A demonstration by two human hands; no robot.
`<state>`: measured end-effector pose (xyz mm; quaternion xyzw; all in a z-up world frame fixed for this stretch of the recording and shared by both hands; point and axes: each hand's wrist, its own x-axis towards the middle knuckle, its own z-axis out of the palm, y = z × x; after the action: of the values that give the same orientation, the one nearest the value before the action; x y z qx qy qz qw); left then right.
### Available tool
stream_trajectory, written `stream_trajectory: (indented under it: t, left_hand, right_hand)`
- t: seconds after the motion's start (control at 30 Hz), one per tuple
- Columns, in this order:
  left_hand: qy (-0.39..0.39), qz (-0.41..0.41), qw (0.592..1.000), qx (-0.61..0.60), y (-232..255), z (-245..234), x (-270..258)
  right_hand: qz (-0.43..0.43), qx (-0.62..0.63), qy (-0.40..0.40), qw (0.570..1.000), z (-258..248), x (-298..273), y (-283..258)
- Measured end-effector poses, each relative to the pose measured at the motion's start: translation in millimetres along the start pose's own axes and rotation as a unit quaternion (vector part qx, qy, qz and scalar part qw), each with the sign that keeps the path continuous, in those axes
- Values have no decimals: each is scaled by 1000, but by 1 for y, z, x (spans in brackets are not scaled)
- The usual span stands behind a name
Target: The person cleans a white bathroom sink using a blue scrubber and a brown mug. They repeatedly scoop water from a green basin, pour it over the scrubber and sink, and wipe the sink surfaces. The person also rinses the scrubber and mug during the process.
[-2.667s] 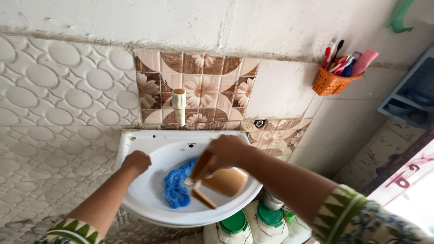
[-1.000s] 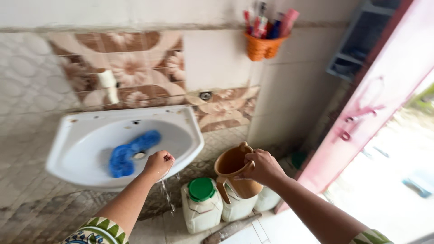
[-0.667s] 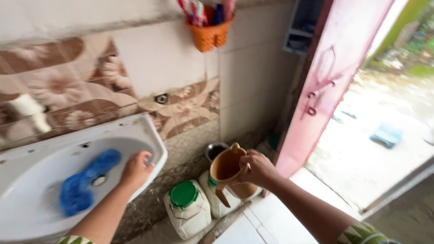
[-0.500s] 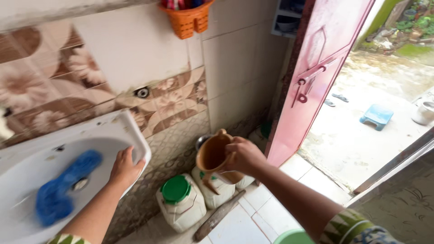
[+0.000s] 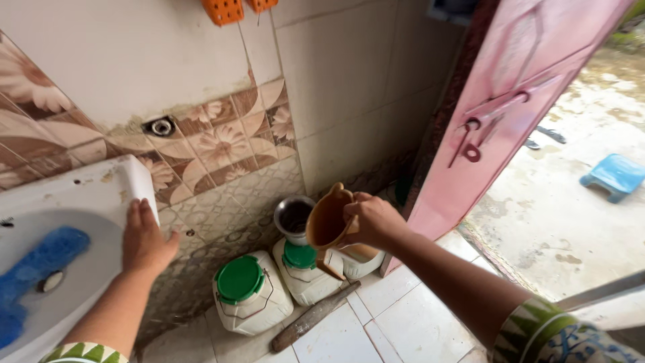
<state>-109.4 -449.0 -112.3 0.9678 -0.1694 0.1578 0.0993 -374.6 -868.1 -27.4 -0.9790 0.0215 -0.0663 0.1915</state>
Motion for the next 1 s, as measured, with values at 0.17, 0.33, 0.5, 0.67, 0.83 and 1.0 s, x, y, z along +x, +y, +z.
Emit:
stream_trajectory:
  t: [0.17,0.33,0.5,0.67,0.83,1.0]
  left_hand:
    - [-62,17,998,4,-14,-19,5]
    - [-67,40,997,-8,-14,-25,8]
    - [-39,54,995,-76,-11,-30,-2]
    - [-39,37,993,-101,-6,-37,1]
    - [-46,29,996,-77,-3,-42,1]
    - [-47,29,996,-72,-4,-39,0]
  right_hand:
    - [-8,-33,-38,999,8,40,27]
    - [-6,-46,-115,992,21,92,1]
    - [-106,-217,-224,944,64,178,-115]
    - [-180,-82,-73,977,71,225,-189]
    - [-167,101,32,980,69,209,-141]
    - [-32,39,24,998,78,163,-52]
